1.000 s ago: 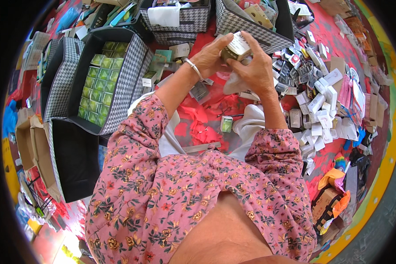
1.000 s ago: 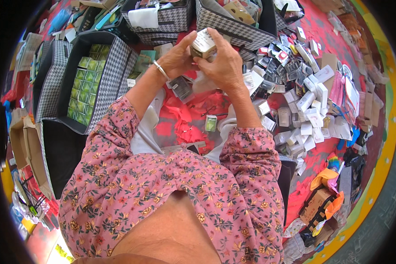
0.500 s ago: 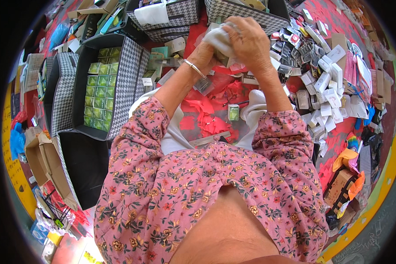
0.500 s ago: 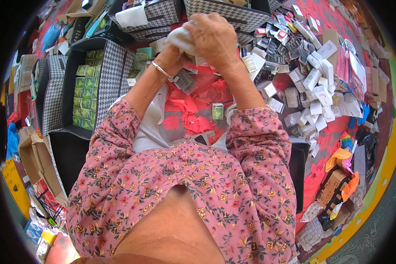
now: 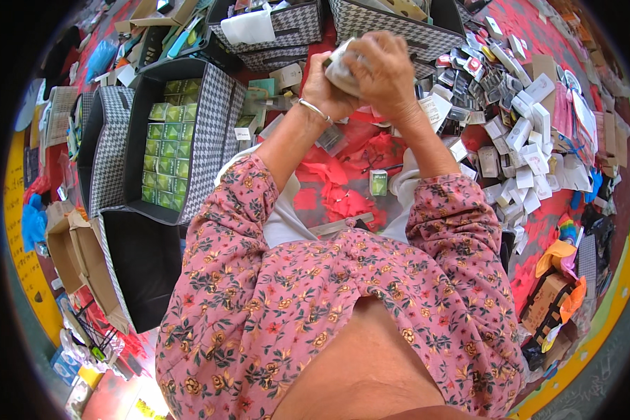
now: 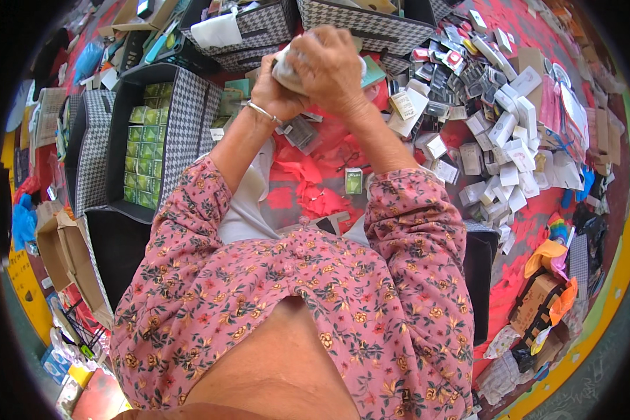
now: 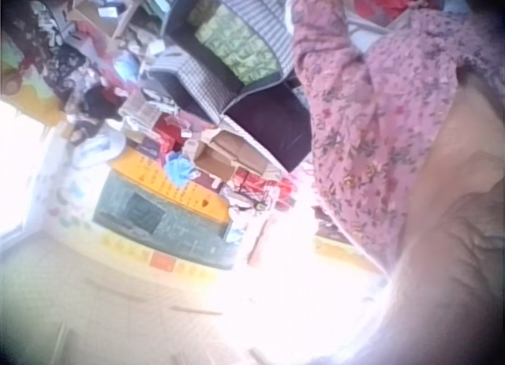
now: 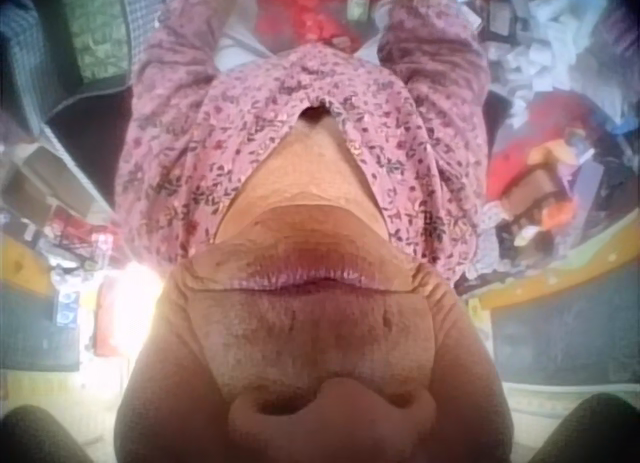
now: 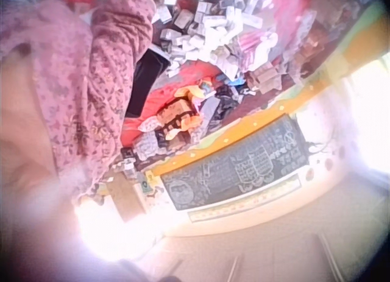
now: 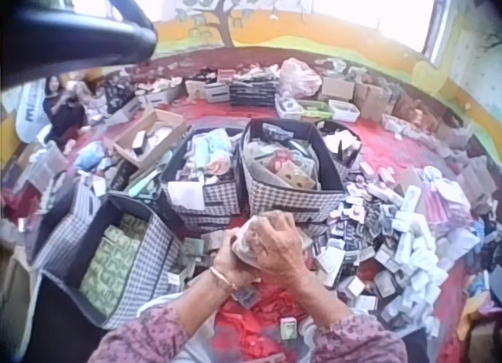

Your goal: The person wipes small boxes with a cloth and places them into larger storage bins while sitting on a floor surrounded by various product containers and packaging materials.

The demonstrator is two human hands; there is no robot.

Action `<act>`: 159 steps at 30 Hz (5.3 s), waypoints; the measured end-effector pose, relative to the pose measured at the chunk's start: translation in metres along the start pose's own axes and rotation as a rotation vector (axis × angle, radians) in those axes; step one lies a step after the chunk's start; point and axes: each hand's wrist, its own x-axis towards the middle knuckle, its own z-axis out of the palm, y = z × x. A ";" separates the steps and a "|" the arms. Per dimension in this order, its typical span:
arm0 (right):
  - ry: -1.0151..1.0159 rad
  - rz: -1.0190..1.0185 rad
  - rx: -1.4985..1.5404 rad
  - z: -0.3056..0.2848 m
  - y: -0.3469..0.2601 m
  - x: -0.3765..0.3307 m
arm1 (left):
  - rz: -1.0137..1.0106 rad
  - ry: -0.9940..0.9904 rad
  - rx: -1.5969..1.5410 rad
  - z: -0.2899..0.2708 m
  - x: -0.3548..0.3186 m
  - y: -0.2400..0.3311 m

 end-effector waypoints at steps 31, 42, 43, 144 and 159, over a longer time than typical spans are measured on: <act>-0.214 0.258 0.315 -0.033 0.029 -0.012 | -0.130 -0.082 0.076 -0.021 0.012 0.013; 0.159 0.120 -0.050 -0.026 0.014 -0.010 | 0.069 0.198 0.373 0.021 0.009 -0.020; 0.192 0.257 -0.068 -0.028 0.027 -0.014 | 0.053 0.177 0.346 0.021 0.007 -0.017; -0.127 0.329 -0.106 -0.009 0.039 -0.025 | 0.486 0.062 1.913 0.030 0.001 -0.009; 0.239 0.877 0.706 -0.039 0.050 -0.001 | 0.101 -0.009 0.299 0.033 -0.006 -0.001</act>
